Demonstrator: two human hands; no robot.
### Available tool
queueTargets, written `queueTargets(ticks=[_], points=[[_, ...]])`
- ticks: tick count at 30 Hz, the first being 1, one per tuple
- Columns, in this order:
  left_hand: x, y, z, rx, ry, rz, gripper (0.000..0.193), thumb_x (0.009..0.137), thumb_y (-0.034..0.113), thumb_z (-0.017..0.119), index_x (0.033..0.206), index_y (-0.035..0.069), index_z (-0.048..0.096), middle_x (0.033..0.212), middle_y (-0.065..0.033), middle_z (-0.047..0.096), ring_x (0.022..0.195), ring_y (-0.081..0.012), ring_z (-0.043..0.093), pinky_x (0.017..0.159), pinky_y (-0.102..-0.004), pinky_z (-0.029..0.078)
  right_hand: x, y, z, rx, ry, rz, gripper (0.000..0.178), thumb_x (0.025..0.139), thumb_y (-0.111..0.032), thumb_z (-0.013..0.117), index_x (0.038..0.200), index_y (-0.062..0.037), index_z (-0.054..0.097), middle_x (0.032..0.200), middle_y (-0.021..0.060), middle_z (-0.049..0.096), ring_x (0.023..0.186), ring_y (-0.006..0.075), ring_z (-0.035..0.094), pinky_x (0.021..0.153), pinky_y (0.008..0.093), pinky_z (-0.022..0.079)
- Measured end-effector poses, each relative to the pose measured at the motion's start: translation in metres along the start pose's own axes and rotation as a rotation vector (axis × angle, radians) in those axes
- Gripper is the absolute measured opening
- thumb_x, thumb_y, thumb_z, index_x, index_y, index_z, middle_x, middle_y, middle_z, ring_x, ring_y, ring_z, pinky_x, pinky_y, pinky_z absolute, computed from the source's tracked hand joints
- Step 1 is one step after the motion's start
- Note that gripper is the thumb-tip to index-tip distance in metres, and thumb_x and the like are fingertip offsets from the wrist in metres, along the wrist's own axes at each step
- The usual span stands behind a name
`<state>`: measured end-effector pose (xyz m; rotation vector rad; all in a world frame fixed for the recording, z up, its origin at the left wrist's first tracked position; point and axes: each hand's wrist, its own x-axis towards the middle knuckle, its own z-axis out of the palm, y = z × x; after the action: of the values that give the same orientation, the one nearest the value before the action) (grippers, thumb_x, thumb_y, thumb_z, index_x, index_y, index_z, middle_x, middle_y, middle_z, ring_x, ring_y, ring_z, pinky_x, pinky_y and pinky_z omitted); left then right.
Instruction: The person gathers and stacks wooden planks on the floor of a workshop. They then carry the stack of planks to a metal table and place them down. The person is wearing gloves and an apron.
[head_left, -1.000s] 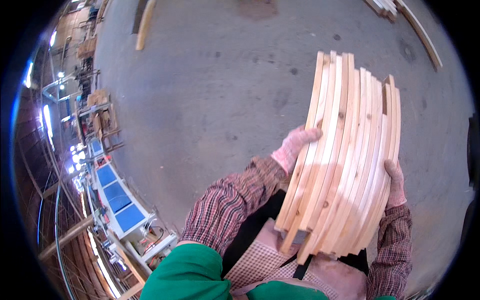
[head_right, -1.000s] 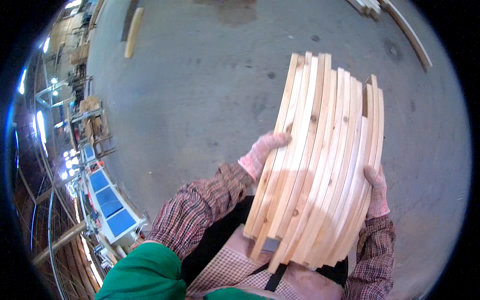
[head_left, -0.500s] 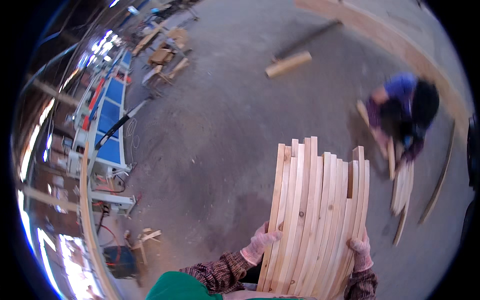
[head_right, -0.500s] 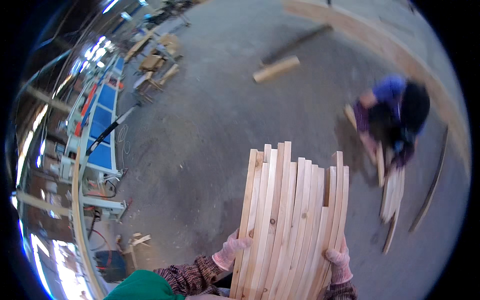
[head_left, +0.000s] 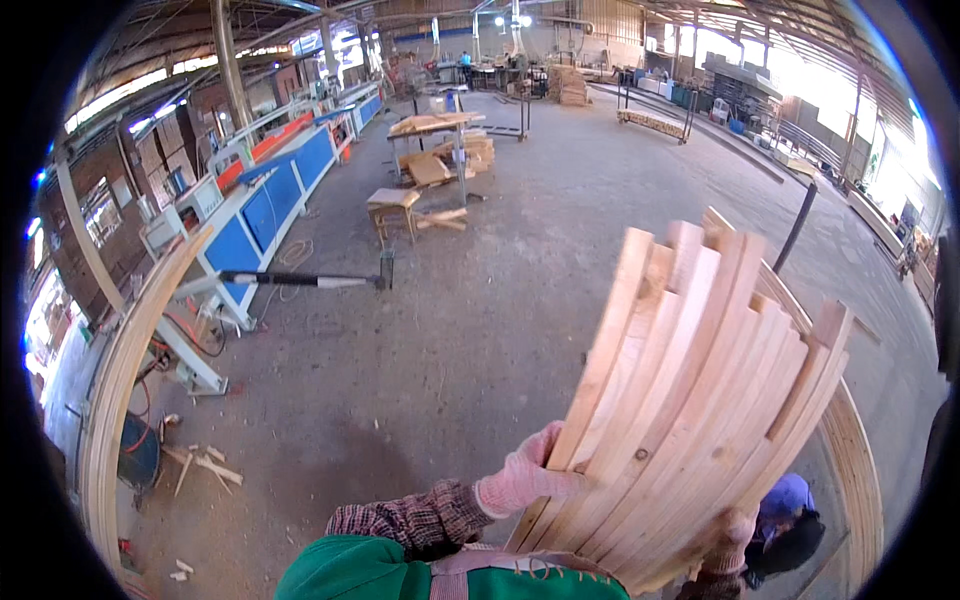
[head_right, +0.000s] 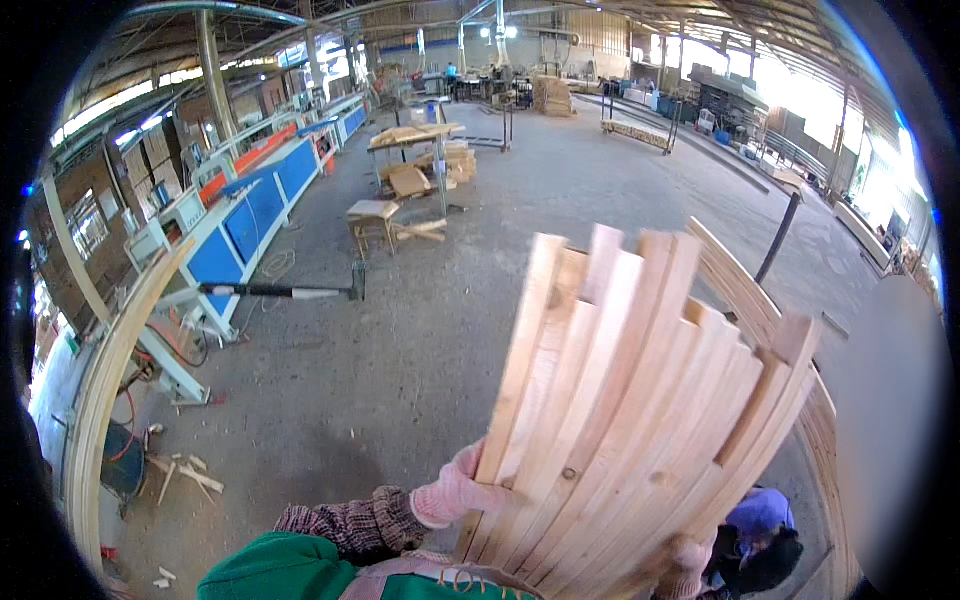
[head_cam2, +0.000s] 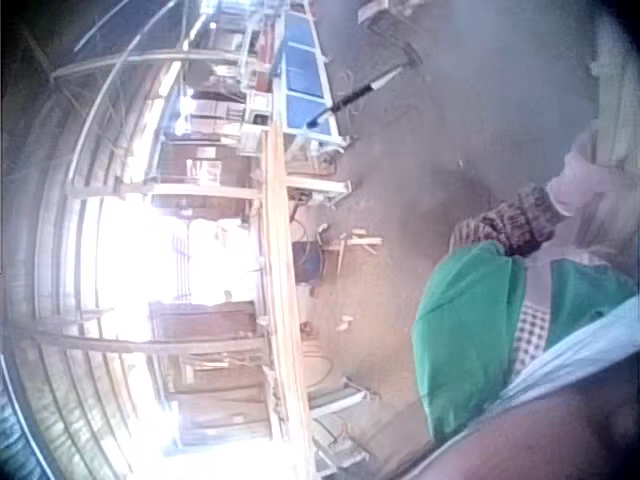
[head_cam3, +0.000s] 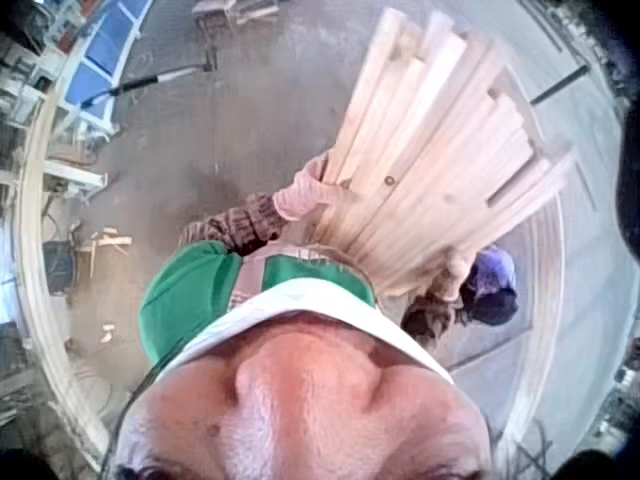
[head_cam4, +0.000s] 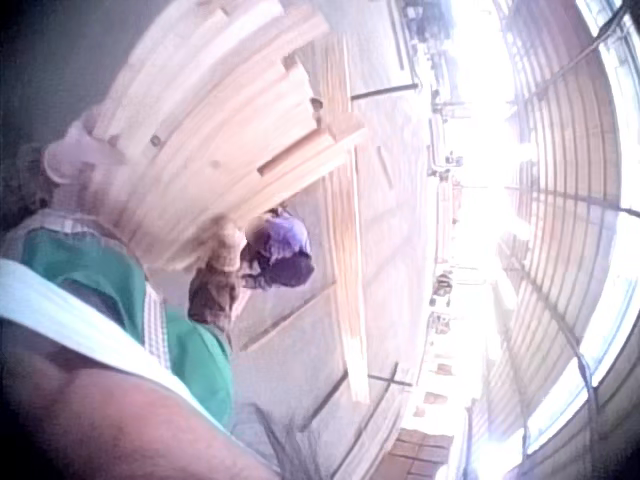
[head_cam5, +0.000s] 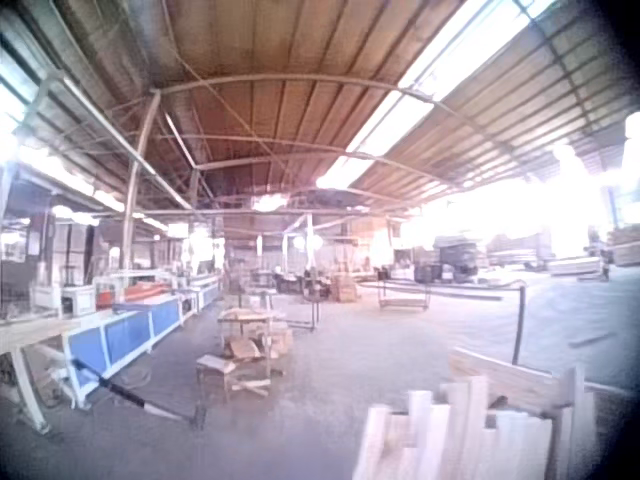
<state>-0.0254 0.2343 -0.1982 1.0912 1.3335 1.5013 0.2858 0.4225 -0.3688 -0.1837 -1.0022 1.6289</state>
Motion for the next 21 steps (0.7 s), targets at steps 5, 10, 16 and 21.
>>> queueTargets(ticks=[5,10,16,21], points=[[-0.065,-0.041,-0.044,0.038,0.16,0.192,0.077,0.073,0.012,0.088,0.138,0.005,0.049,0.122,0.0016,0.061,0.11,-0.0087,0.055,0.098,-0.0283,0.048,0.011,0.043,0.075,0.113,-0.133,0.061,0.098,0.064,-0.04,0.098,0.135,0.0096,0.053,0.121,0.0159,0.069,0.106,0.0288,0.07,0.089,0.0423,0.059],[-0.117,-0.018,-0.142,-0.073,0.295,0.214,0.077,0.073,0.011,0.087,0.14,0.002,0.049,0.13,-0.0018,0.061,0.119,-0.0107,0.054,0.105,-0.0312,0.045,0.05,0.084,0.174,0.006,-0.388,0.162,0.101,0.066,-0.039,0.097,0.142,0.0064,0.048,0.123,0.016,0.068,0.109,0.0325,0.068,0.093,0.0444,0.058],[-0.046,0.084,-0.243,-0.052,0.082,0.219,0.077,0.073,0.016,0.088,0.138,0.002,0.051,0.126,-0.0033,0.064,0.12,-0.0115,0.055,0.105,-0.0325,0.045,0.11,0.115,0.237,-0.323,-0.125,-0.045,0.09,0.086,-0.05,0.078,0.149,0.0018,0.039,0.138,0.016,0.059,0.118,0.0307,0.062,0.099,0.0461,0.054],[0.088,0.139,-0.235,-0.042,-0.205,0.028,0.073,0.073,0.018,0.09,0.135,0.003,0.054,0.124,-0.0029,0.066,0.116,-0.0107,0.058,0.101,-0.0314,0.047,0.137,0.102,0.196,-0.466,0.069,0.035,0.075,0.1,-0.049,0.057,0.151,0.001,0.036,0.145,0.0163,0.051,0.129,0.0298,0.052,0.108,0.0488,0.046]])
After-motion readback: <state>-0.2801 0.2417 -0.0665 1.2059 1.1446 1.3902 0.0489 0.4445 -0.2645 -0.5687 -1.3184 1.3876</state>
